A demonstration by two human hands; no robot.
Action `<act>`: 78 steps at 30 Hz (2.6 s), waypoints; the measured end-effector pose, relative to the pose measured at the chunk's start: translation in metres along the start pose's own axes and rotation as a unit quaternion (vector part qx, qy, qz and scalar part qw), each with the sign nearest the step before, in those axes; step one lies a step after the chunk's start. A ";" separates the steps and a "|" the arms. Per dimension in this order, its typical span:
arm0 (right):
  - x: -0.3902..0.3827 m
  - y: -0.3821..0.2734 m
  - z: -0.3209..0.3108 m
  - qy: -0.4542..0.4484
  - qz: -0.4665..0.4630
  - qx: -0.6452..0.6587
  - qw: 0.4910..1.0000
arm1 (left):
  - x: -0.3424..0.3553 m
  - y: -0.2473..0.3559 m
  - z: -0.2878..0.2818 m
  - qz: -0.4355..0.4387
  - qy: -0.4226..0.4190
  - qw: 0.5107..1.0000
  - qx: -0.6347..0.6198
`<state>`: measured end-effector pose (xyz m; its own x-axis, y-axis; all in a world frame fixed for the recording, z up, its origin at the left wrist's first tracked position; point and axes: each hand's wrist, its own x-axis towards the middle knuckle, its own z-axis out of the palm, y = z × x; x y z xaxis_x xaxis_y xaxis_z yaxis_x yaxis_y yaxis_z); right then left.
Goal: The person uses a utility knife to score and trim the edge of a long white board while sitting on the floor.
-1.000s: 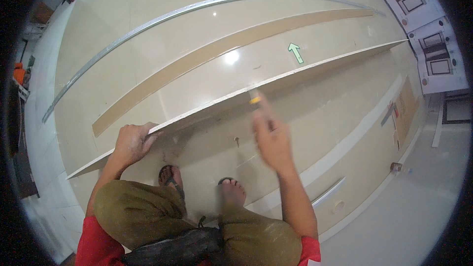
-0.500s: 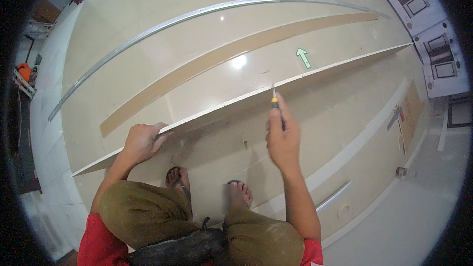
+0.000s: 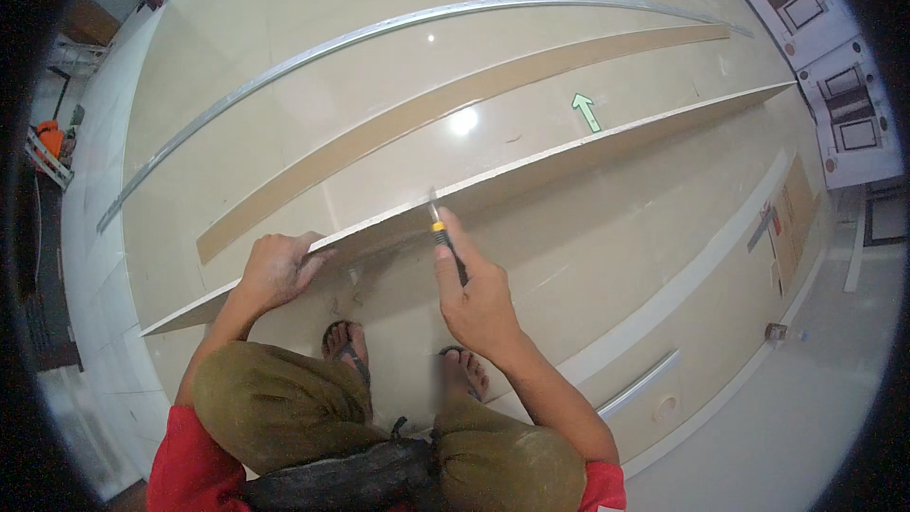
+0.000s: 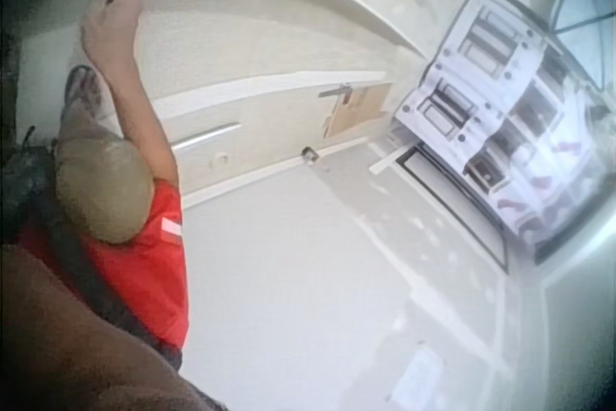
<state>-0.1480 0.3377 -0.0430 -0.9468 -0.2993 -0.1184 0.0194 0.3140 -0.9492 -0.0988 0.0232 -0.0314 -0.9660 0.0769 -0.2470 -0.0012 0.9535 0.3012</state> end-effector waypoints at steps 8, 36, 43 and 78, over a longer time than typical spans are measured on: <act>0.013 -0.002 -0.023 0.066 0.145 0.023 0.987 | 0.000 -0.003 -0.002 -0.001 -0.008 1.000 0.011; 0.010 -0.016 -0.003 -0.019 0.017 0.023 0.999 | -0.001 -0.007 -0.002 -0.004 0.008 1.000 -0.003; -0.007 -0.007 0.037 -0.059 -0.069 -0.009 0.996 | 0.002 -0.003 0.002 -0.002 0.001 1.000 0.003; 0.091 0.056 -0.206 0.236 0.058 -0.080 0.967 | 0.002 0.000 0.004 -0.012 0.019 1.000 -0.020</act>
<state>-0.2989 0.5136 -0.0468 -0.9832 0.1784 -0.0395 0.1201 0.4680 -0.8755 -0.0998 0.0251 -0.0358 -0.9748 0.0417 -0.2193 -0.0346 0.9424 0.3327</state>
